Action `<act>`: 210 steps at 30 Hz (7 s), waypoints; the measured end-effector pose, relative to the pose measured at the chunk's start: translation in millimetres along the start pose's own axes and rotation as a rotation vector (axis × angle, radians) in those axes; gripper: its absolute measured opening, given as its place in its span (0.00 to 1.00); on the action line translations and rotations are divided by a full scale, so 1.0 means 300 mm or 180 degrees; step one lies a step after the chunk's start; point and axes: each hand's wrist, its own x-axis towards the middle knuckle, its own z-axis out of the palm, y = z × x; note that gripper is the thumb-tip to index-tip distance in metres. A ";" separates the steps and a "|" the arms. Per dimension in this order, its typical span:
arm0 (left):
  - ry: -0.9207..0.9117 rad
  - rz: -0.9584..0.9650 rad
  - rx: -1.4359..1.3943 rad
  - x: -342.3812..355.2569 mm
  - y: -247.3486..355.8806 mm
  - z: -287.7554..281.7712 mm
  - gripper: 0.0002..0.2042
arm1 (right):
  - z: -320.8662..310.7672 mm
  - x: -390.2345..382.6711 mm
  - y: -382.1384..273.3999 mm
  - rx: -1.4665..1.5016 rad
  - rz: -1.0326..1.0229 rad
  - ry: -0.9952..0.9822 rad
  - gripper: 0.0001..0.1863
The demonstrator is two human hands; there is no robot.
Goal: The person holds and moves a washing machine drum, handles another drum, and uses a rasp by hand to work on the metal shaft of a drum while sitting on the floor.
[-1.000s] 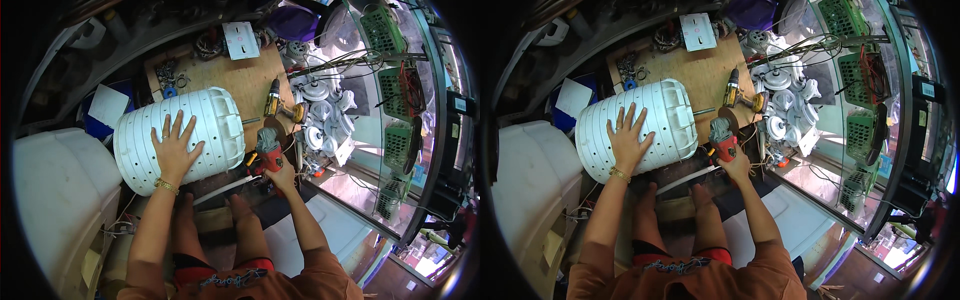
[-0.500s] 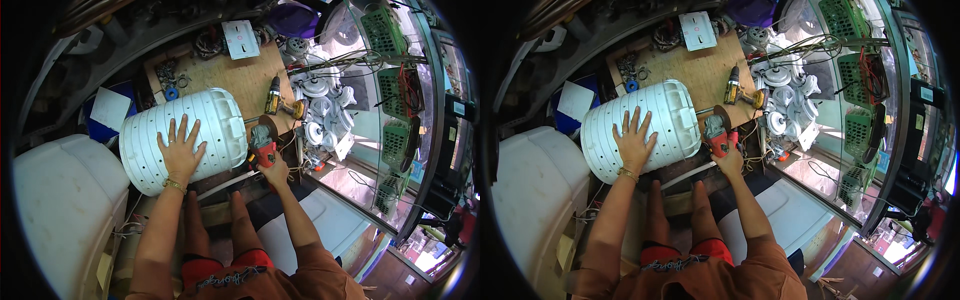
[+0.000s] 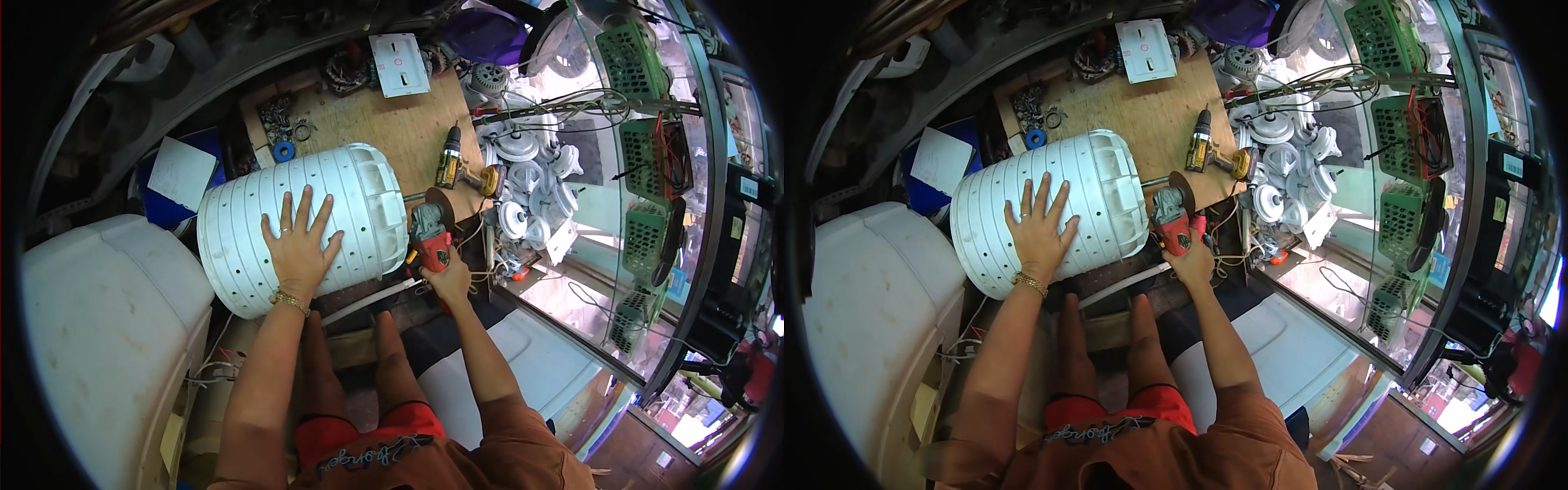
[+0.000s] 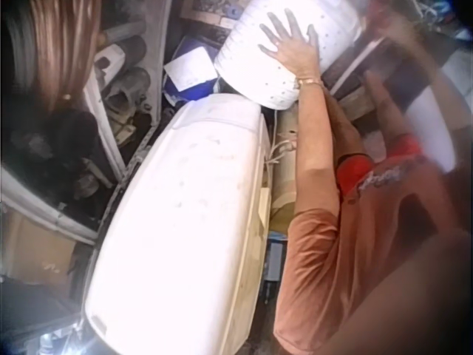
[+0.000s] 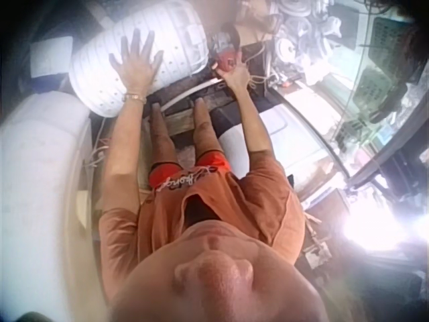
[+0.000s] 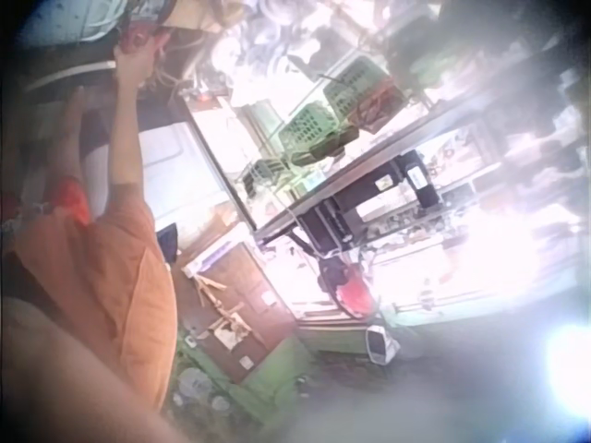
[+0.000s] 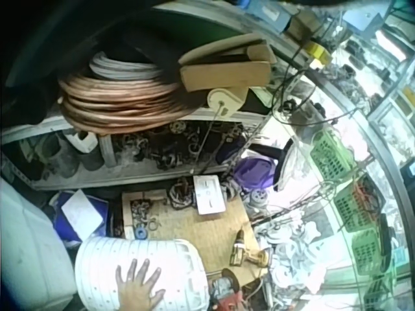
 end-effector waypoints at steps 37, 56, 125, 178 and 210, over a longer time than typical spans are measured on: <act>0.0083 0.0017 -0.0028 -0.008 -0.011 0.004 0.31 | -0.002 0.017 0.032 -0.0250 -0.0096 -0.0111 0.47; 0.0181 0.0029 -0.0108 -0.014 -0.020 0.004 0.31 | -0.021 0.012 -0.002 -0.0280 0.0003 -0.0150 0.44; 0.0167 -0.0012 -0.0214 -0.013 -0.031 0.006 0.31 | -0.005 0.014 -0.045 -0.0331 0.0125 -0.0145 0.51; -0.0002 -0.0067 -0.0329 -0.002 -0.039 -0.008 0.31 | -0.062 -0.044 -0.081 -0.0333 0.0110 -0.0065 0.46; 0.0065 -0.0069 -0.0376 -0.004 -0.044 0.001 0.31 | -0.048 0.012 -0.102 -0.0401 0.0098 -0.0143 0.48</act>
